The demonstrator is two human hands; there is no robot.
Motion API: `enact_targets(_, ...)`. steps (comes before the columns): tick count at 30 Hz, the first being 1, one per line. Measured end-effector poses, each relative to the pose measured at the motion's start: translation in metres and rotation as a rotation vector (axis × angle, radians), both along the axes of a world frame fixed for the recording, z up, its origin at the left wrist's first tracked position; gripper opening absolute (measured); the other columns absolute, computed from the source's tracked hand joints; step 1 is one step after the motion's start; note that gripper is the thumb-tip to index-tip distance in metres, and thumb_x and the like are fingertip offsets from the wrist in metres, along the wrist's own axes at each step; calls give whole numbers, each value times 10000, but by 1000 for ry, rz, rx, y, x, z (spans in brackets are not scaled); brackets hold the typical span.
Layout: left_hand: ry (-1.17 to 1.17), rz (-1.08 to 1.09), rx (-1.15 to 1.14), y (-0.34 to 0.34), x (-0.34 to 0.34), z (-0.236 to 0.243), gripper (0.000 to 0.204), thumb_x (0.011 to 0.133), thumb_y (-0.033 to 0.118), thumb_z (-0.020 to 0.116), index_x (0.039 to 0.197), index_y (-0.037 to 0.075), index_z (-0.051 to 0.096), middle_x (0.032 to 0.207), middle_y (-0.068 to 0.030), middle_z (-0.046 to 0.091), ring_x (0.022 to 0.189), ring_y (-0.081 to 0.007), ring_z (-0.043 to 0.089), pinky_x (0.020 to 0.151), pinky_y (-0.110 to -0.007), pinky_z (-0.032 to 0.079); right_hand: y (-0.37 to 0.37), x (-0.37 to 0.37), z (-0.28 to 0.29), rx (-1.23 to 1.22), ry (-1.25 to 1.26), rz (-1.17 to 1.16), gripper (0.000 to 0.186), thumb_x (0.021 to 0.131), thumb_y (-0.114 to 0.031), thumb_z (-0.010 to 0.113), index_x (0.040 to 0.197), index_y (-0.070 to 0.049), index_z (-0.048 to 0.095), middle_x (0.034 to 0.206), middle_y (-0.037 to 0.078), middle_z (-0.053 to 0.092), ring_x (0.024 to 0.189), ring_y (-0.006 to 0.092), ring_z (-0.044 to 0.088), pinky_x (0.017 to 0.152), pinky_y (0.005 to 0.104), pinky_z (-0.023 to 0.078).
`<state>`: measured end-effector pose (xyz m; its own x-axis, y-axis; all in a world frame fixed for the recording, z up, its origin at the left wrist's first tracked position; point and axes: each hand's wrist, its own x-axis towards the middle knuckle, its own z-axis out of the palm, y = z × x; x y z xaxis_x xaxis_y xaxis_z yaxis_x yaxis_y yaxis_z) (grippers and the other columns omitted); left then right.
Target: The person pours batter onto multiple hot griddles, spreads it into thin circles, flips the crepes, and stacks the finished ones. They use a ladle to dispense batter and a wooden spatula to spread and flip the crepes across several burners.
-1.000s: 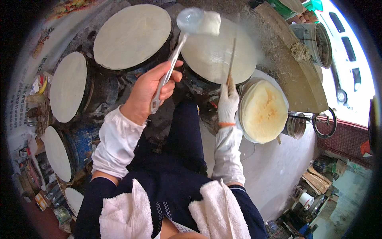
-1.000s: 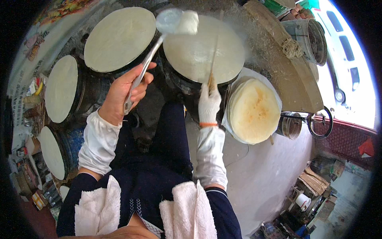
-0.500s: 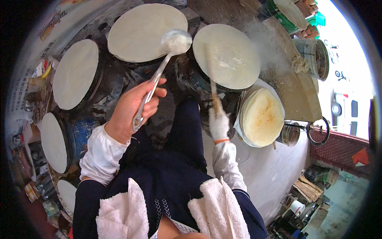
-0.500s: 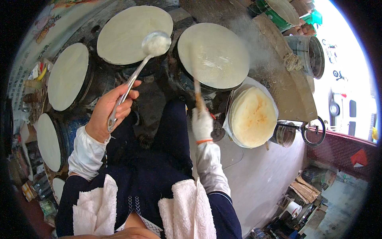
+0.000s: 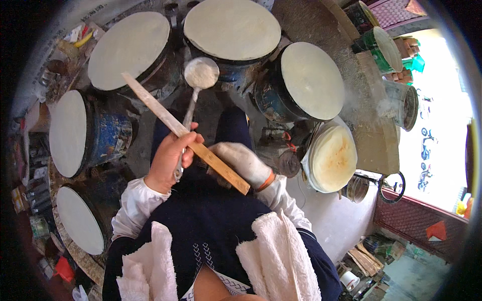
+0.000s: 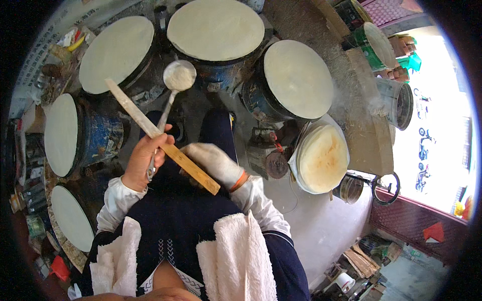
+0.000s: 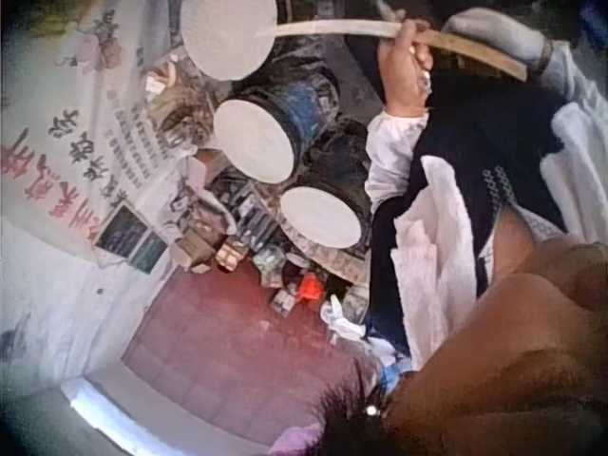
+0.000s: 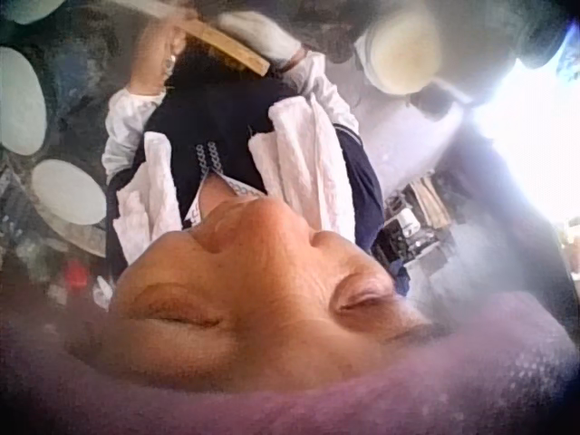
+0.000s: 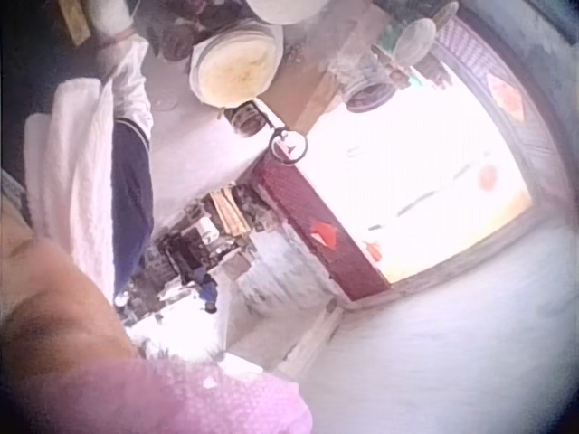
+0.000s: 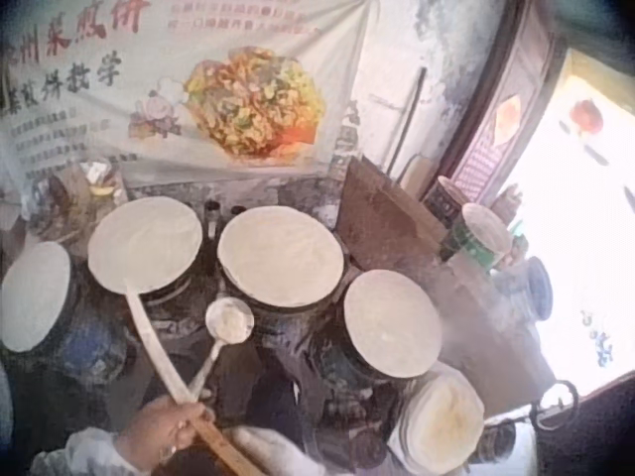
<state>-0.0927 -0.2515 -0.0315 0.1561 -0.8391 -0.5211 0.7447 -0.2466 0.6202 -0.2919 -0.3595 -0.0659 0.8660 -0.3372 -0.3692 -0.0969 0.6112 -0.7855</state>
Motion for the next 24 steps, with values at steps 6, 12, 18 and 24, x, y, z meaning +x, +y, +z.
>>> enact_targets(6, -68, 172, 35, -4, 35, 18, 411, 980, 147, 585, 1361, 14, 510, 989, -78, 681, 526, -21, 477, 431, -173, 360, -101, -87, -165, -753, 798, -309, 394, 963, -285, 601, 1238, -8, 657, 1156, 180, 709, 1091, 288, 674, 968, 342, 494)
enact_targets(12, -26, 311, -14, -26, 78, 25, 441, 989, 116, 560, 1391, -41, 472, 1033, -99, 705, 529, 5, 453, 510, -133, 358, -187, -119, -259, -1115, 1297, 178, 583, 913, -527, 554, 1250, -58, 635, 1156, 230, 675, 1117, 410, 622, 960, 477, 492)
enact_targets(18, -116, 386, 46, -50, 87, 33, 507, 993, 156, 557, 1428, -59, 411, 1053, -75, 616, 507, 26, 438, 496, -123, 367, -221, -121, -299, -1122, 1429, 586, 622, 910, -487, 557, 1378, -78, 535, 1263, 209, 644, 1183, 355, 608, 1005, 433, 483)
enact_targets(24, -109, 376, 22, -55, 98, 22, 517, 1008, 169, 525, 1442, -75, 383, 1039, -72, 592, 494, 32, 423, 421, -125, 352, -232, -121, -304, -1070, 1482, 519, 622, 912, -497, 561, 1347, -52, 579, 1311, 204, 620, 1225, 325, 591, 1037, 417, 470)
